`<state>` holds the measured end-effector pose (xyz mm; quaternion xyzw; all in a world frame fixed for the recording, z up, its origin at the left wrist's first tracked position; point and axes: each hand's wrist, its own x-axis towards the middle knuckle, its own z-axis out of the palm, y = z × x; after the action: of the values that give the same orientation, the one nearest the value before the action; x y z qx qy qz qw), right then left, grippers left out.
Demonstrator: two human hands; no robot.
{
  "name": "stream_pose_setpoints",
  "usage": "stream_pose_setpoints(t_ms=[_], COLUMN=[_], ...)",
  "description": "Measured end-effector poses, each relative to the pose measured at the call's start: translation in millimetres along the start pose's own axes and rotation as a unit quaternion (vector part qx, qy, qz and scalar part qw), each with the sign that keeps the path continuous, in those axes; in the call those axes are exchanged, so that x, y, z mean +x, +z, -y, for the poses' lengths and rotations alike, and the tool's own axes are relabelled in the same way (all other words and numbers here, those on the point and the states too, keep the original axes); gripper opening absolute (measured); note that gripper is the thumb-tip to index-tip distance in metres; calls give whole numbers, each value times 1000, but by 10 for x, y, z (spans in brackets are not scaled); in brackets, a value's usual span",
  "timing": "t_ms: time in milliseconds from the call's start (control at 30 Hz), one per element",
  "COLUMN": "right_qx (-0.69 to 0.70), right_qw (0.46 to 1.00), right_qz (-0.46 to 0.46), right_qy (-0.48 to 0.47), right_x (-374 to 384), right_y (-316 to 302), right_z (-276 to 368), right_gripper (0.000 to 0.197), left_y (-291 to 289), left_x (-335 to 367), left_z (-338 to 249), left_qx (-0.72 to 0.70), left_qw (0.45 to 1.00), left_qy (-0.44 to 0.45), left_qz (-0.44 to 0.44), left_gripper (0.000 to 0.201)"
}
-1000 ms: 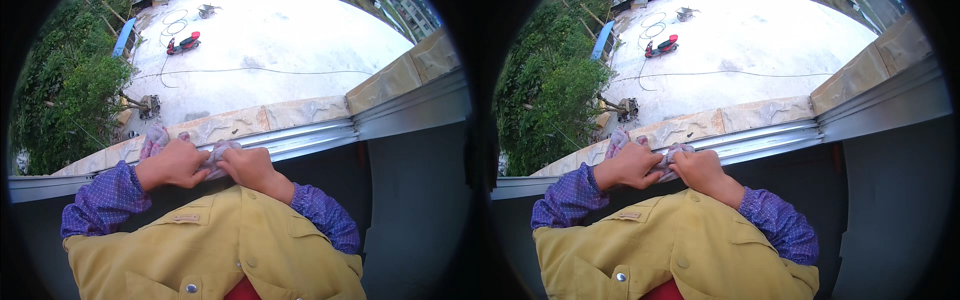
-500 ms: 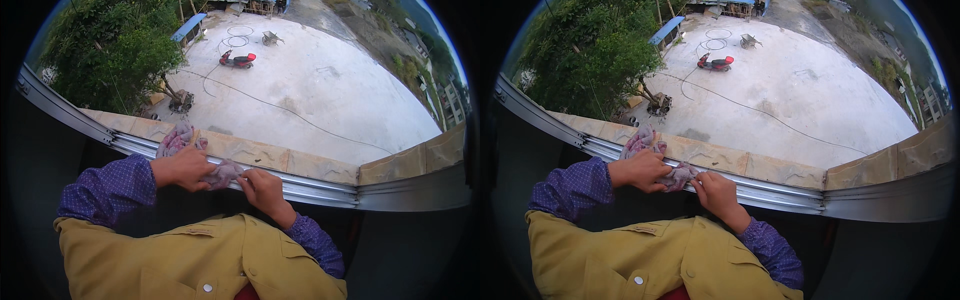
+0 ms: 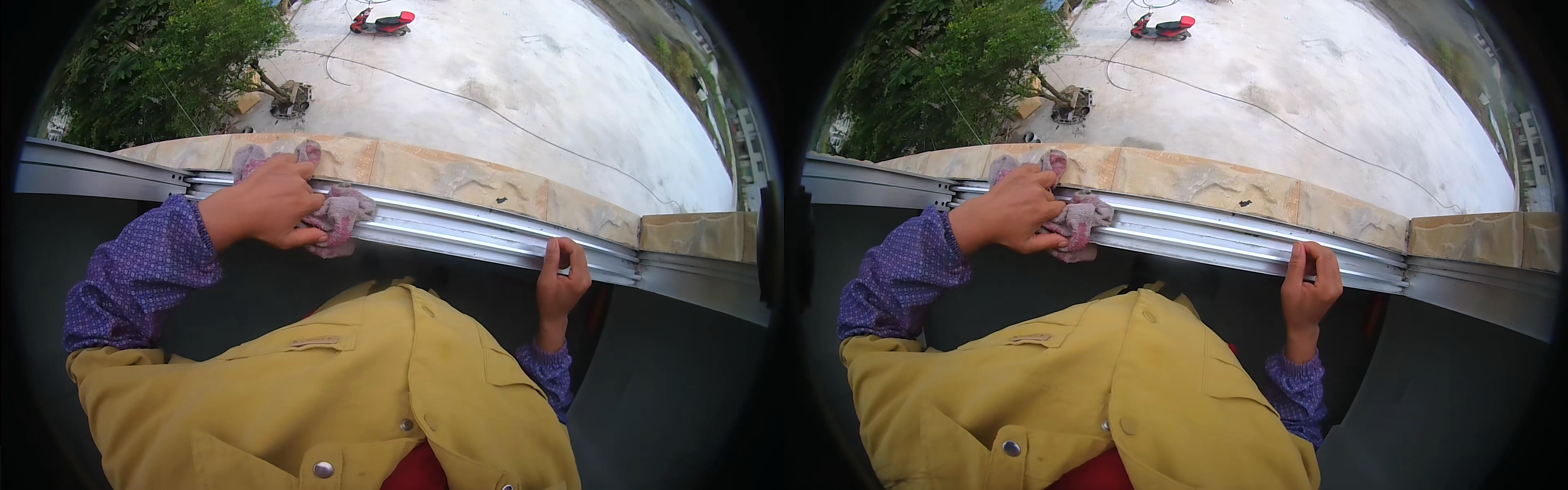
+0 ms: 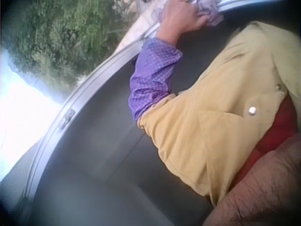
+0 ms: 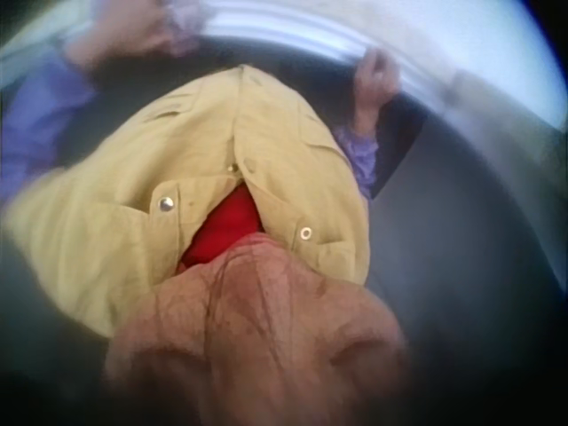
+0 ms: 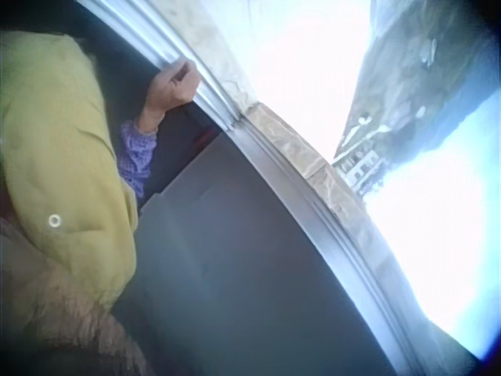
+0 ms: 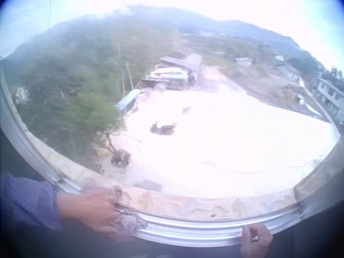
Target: The person wipes the metal window frame with a cloth, moving along the horizontal track and edges. The person repeatedly folds and repositions the cloth while cleaning different sections of the frame.
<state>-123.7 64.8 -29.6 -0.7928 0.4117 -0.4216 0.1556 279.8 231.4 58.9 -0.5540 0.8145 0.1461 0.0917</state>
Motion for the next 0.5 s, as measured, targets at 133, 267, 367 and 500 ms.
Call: stream_pose_setpoints(t_ms=[133, 267, 367, 500], right_qx=[-69, -78, -90, -66], right_qw=[997, 996, 995, 997], right_qz=[-28, -43, -41, -33], right_qy=[-8, 0, 11, 20], right_x=[-43, -36, -41, -14], right_y=[123, 193, 191, 204], right_z=[31, 26, 26, -12], right_gripper=[8, 8, 10, 13], left_y=[52, 43, -77, -351], left_x=[-134, -244, -253, -212], left_z=[247, 501, 587, 416], left_qx=[-3, -6, -18, -57], left_qw=[1000, 999, 990, 986], left_qy=[5, 7, -33, -91], left_qz=[8, -43, -133, -125], left_gripper=[53, 58, 59, 60])
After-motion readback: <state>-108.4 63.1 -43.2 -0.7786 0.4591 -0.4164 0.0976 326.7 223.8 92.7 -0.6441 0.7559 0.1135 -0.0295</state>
